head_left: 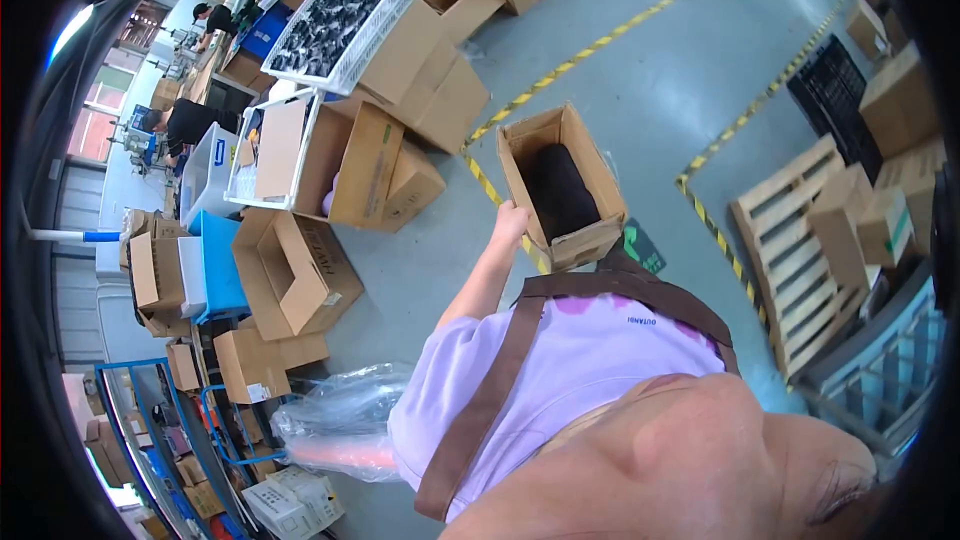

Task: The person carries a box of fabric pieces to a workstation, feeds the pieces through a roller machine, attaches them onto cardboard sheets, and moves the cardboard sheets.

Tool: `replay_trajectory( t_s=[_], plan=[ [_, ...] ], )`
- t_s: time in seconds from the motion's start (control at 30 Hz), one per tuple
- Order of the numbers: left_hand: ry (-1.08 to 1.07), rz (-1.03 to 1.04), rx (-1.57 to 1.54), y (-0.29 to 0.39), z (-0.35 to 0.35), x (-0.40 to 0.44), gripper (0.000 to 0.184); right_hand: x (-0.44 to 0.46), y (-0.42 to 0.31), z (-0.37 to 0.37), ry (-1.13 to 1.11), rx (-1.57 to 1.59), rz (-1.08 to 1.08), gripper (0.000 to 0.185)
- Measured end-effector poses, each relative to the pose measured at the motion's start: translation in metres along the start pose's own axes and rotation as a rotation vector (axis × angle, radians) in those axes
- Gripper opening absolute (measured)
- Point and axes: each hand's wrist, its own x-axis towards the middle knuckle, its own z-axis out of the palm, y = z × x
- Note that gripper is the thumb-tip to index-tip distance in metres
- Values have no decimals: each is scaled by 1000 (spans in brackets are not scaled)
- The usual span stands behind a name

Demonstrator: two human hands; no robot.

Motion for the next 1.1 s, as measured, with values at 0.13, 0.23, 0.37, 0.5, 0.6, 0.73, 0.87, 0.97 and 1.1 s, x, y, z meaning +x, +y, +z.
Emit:
replay_trajectory(
  t_s=[0.13,0.23,0.37,0.5,0.6,0.73,0.87,0.97,1.1],
  plan=[
    [114,8,62,89,30,96,29,178,-127,-93,344,-154,-292,35],
    [111,101,21,161,37,136,27,300,-335,-217,339,2,-527,28],
    [133,112,-4,252,42,216,25,355,-645,-338,191,240,-895,29],
    [111,18,103,324,31,310,26,337,-819,-317,274,346,-1034,30],
    [107,19,97,362,33,378,26,371,-836,-253,66,223,-953,31],
    [128,3,62,405,15,465,25,419,-792,-188,-96,-18,-715,26],
    [178,100,-87,430,-2,576,28,478,-791,-219,-206,-189,-347,27],
    [258,145,-129,457,-2,633,29,559,-870,-253,-225,-343,-328,27],
    [386,106,-157,508,-4,699,31,670,-1076,-267,-228,-442,-608,29]
  ],
)
